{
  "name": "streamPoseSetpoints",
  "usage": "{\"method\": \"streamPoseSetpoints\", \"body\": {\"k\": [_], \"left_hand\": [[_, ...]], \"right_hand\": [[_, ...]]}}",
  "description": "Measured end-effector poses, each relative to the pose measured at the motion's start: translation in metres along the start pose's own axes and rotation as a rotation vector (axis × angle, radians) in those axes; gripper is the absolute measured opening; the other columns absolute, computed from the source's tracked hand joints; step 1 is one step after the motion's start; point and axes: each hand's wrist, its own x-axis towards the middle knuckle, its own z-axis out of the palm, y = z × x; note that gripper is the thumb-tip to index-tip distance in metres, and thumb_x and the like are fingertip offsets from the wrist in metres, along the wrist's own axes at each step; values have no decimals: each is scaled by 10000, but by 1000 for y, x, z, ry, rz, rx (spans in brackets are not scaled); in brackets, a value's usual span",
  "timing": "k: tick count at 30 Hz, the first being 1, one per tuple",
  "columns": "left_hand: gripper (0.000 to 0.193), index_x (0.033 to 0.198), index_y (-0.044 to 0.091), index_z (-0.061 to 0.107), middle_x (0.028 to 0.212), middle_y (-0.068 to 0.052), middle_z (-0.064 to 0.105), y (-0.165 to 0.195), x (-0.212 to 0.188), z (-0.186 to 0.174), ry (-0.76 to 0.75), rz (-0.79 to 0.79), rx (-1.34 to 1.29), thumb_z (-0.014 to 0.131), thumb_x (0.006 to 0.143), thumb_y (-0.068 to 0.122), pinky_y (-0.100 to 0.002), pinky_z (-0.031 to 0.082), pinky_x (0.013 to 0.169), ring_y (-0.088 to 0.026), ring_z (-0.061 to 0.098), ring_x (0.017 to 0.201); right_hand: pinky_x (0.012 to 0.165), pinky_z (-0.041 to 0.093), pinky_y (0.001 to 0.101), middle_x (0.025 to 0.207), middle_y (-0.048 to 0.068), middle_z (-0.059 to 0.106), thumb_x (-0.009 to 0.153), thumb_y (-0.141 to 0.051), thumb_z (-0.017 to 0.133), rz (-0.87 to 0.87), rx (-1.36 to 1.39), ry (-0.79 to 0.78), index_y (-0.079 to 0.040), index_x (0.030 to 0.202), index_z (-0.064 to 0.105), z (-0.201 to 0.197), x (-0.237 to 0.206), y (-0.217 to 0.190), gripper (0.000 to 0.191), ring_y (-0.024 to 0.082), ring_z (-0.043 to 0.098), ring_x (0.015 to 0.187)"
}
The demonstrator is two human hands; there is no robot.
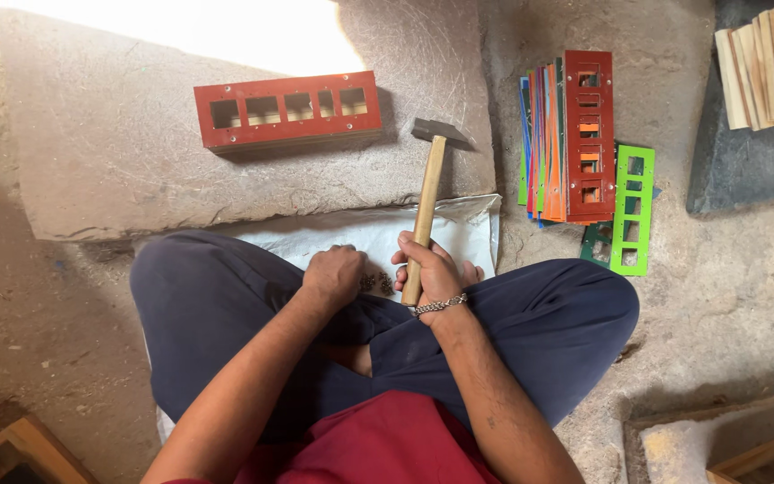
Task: The person sits on the floor and assembles small wooden frames by placing nails and hammering them into red plastic jigs. The person repeatedly picks up a frame, inserts nails, hammers them, and stacks the completed frames.
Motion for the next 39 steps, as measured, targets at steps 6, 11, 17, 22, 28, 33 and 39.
{"method": "streamPoseSetpoints", "body": {"k": [6,11,17,22,28,33,39], "left_hand": [[119,923,86,767,985,-156,750,-3,0,-1,-8,13,-66,706,851,157,-453,589,823,-333,730,942],[134,955,133,780,966,-130,733,-2,-5,-2,79,50,-201,687,878,191,-485,568,786,-349,718,891],[142,1000,64,778,955,-152,735,-11,10,-8,401,172,-584,696,904,131,-453,576,815,-363,709,892],[117,997,57,790,917,-164,768,-39,52,-61,650,137,-675,729,914,112,-411,593,738,-284,754,805],[249,907,73,758,791,-113,731,-71,122,-159,710,-74,-244,601,1093,127,-361,567,635,-190,709,694],[208,922,41,721,866,-122,707,-74,144,-186,761,84,-321,602,1080,105,-382,572,733,-238,709,806],[115,1015,57,758,1035,-126,738,-76,161,-177,858,188,-449,665,1002,124,-395,576,826,-278,722,947]], "right_hand": [[493,508,312,818,94,636,915,-252,708,11,-37,19,-26,1199,612,4,6,3,376,154,580,579],[505,507,298,827,97,641,926,-245,716,9,-28,12,-6,1199,615,4,6,1,377,149,578,587],[489,501,291,806,84,637,920,-259,710,22,-22,16,-24,1182,615,4,6,-3,364,145,570,567],[483,504,292,795,82,640,916,-256,719,19,-15,21,-33,1164,618,7,7,-5,348,144,571,558],[478,505,298,774,80,637,905,-225,727,24,16,14,-36,1149,620,14,13,-10,327,152,579,552],[506,520,302,783,92,642,940,-203,714,32,58,-6,-9,1139,615,21,16,-16,295,155,595,585],[534,544,334,792,90,645,930,-176,694,79,133,-34,-37,1167,604,28,20,-25,289,173,619,636]]}}
